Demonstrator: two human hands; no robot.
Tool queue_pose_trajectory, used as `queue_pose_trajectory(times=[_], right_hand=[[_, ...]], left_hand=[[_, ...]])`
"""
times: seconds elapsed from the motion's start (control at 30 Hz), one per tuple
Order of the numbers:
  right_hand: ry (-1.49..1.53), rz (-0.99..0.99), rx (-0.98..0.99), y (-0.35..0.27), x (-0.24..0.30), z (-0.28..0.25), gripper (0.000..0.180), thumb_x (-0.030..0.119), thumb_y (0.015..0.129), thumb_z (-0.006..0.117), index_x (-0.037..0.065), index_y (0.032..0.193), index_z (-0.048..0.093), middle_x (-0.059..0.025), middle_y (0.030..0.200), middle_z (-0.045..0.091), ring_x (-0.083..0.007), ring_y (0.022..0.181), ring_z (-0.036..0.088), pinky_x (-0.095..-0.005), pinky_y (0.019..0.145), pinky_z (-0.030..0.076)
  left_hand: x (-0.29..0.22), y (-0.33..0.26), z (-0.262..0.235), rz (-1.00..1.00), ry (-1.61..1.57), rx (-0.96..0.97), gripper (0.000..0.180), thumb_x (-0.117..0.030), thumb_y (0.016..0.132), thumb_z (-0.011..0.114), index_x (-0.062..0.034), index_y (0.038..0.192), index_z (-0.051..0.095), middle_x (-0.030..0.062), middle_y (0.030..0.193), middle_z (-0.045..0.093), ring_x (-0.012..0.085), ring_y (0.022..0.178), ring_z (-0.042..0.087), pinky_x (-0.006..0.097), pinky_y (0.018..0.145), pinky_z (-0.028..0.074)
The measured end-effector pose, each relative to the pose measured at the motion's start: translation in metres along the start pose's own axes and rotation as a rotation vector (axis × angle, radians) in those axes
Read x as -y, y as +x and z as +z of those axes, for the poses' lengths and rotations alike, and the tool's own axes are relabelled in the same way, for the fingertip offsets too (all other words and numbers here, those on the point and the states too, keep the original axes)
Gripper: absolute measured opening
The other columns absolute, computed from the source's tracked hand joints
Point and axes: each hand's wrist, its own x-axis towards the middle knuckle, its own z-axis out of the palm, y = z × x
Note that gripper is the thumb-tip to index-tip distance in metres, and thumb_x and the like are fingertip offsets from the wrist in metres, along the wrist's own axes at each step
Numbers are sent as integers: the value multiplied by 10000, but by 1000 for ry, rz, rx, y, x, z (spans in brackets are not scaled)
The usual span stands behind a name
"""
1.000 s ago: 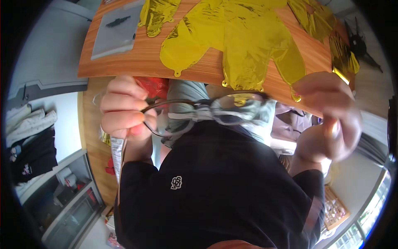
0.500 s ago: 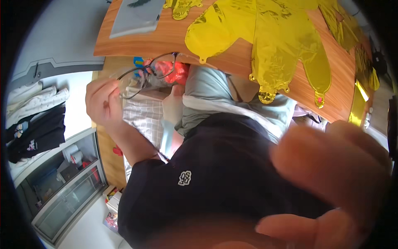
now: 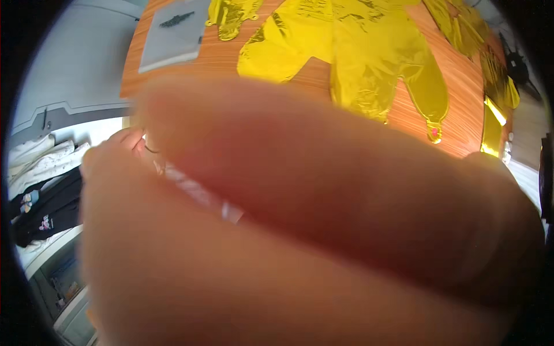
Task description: The person lays out and flattens deflated foil balloons on a desk by hand, then repeatedly folds one of the balloons into a small square.
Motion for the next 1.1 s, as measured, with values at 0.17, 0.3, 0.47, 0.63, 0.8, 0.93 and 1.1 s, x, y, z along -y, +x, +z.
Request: queue_pose_trajectory(times=[0.17,0.3,0.47,0.63,0.8,0.93,1.1], right_hand=[[-94,79,-7,-26,32,-28,401,434,1019,526,92,1058,732,-100,1012,703,-221,848,647,-361,696,454],[-196,156,3,-50,70,-61,415,447,1020,513,95,1070,728,-98,1021,699,-225,862,641,-371,718,447],[-361,297,9,-67,138,-89,434,463,1022,497,98,1085,723,-95,1032,694,-230,880,633,-385,745,439],[-529,382,50,-65,205,-120,452,480,1023,481,102,1100,718,-93,1043,689,-235,898,626,-398,773,431],[-615,425,98,-54,262,-156,471,496,1025,465,105,1115,713,-90,1054,683,-240,916,618,-411,801,423],[-540,348,3,-73,239,-143,487,509,1026,453,108,1127,709,-88,1063,679,-244,930,612,-422,823,417],[-363,219,-62,-94,183,-137,506,526,1027,437,111,1142,703,-85,1074,674,-249,948,604,-435,851,409]], left_hand=[[-37,-5,45,407,-1017,-872,127,-37,971,654,22,1076,692,178,1067,694,297,909,697,398,799,611],[-37,-5,48,463,-1146,-1033,127,-14,976,645,62,1061,700,208,1049,680,300,907,695,355,797,635],[-26,4,63,203,-916,-842,439,-412,964,734,20,957,657,134,921,639,226,1089,557,589,1015,387],[-45,27,53,392,-1051,-928,234,-201,1014,669,32,998,678,151,978,665,240,1006,614,456,875,518],[-32,4,35,414,-1266,-910,186,-139,999,664,45,1020,686,160,1001,672,250,976,641,422,851,552],[-49,10,35,423,-1205,-947,156,-88,986,659,55,1037,692,167,1020,677,258,952,663,395,831,579],[-55,0,38,336,-1090,-970,137,-26,971,654,68,1059,700,177,1043,684,267,922,690,361,807,613]])
